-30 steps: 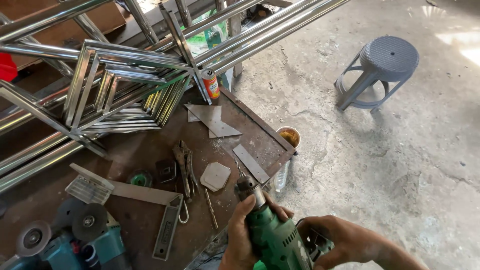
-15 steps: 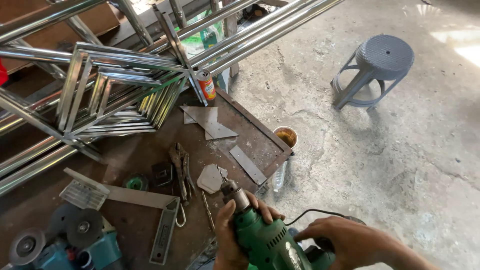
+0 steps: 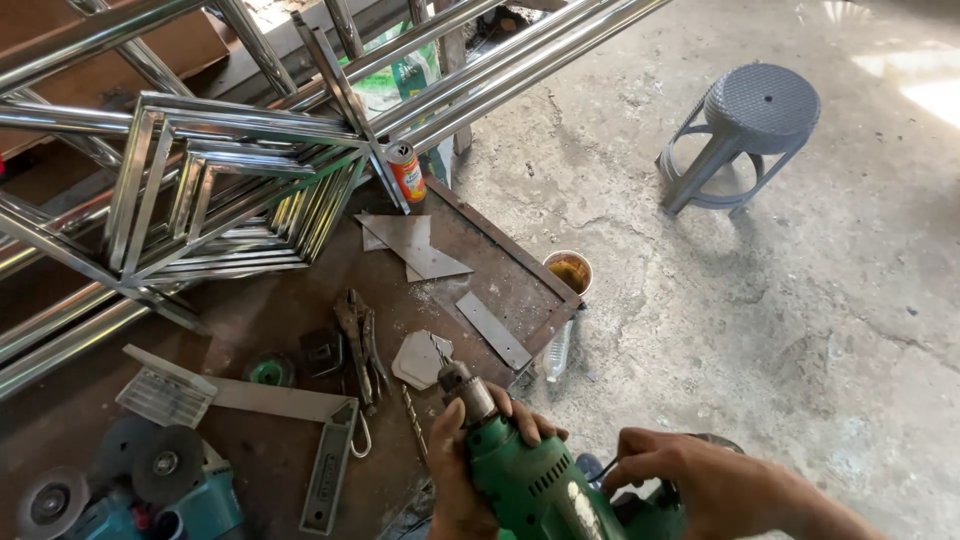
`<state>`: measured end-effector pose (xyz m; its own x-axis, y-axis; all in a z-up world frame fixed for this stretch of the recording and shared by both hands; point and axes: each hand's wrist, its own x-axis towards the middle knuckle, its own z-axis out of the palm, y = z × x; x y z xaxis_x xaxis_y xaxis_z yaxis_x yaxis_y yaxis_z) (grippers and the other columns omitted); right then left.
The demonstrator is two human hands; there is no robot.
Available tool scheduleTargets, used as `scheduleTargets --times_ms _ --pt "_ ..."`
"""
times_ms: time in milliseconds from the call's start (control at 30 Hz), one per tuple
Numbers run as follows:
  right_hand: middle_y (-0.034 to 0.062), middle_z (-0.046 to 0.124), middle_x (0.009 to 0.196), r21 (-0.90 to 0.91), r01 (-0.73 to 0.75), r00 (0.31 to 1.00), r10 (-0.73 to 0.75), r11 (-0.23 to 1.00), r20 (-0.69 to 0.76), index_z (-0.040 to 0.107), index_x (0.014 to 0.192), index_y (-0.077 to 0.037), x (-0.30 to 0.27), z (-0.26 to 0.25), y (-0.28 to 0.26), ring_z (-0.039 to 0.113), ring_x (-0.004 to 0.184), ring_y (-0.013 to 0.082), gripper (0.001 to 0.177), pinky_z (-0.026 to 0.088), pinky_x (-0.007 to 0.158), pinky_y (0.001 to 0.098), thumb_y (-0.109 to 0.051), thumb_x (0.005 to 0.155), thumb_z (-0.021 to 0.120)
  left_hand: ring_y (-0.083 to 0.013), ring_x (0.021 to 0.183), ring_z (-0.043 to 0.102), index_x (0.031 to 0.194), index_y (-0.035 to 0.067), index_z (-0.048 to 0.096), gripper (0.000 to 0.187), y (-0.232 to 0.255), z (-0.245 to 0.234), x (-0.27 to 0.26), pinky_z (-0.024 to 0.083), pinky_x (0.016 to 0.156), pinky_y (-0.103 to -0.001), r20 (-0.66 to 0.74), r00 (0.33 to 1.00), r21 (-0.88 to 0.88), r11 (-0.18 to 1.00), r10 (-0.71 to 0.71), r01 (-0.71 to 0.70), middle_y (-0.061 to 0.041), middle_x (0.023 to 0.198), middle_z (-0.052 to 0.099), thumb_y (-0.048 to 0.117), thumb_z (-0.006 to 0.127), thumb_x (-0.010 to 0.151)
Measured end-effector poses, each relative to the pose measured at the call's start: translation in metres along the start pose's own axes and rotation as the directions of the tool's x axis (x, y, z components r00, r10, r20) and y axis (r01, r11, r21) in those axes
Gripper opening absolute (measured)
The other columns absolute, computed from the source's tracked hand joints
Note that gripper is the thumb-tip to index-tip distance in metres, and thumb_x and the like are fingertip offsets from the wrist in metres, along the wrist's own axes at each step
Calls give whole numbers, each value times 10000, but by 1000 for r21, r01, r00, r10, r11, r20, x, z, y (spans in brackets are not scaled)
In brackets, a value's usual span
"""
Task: The person carries a plastic case of drill bits to a workbench, opens it and selects a bit. They insert the bit into a green electric drill, tighten the chuck, clamp a flat metal plate with locking pliers, and drill a hole into the plate.
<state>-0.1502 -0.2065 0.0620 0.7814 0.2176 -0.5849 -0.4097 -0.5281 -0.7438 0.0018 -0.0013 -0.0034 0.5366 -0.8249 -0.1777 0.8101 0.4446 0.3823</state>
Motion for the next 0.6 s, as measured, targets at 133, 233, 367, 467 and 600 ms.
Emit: scheduleTargets --times_ms 133,233,367,467,600 --pt "-27 686 1209 -517 87 987 -144 852 -72 608 1397 -333 5 18 44 602 1055 219 806 472 947 433 -283 694 1000 -314 934 723 1000 106 581 445 0 7 10 552 941 -523 34 999 -91 996 17 -14 -96 745 703 532 469 934" --pt "9 716 1019 -692 122 963 -253 711 -91 610 1339 -224 15 22 72 615 891 227 412 478 855 415 -274 951 742 -297 896 728 981 87 575 385 -7 16 22 547 968 -507 74 997 -72 997 27 -21 -104 730 694 457 479 936" --pt "23 679 1061 -733 149 945 -314 664 -93 626 1245 -198 20 39 124 597 942 238 311 473 896 428 -292 965 721 -321 877 724 987 47 581 360 -10 21 21 530 970 -519 35 999 13 1000 7 -8 -133 724 682 396 522 920" --pt "5 650 1030 -741 106 950 -288 663 -122 638 1178 -233 17 44 136 587 945 242 236 472 874 427 -334 981 720 -370 952 716 1061 27 577 380 -14 17 19 501 991 -518 7 1000 -12 1000 -24 24 -160 742 679 379 504 935" --pt "18 645 1095 -749 169 923 -368 641 -107 637 1182 -223 21 54 154 582 999 266 258 459 868 453 -324 958 714 -361 957 714 1012 55 573 361 -14 17 15 470 1045 -541 24 998 -1 999 -52 52 -132 727 684 398 537 908"
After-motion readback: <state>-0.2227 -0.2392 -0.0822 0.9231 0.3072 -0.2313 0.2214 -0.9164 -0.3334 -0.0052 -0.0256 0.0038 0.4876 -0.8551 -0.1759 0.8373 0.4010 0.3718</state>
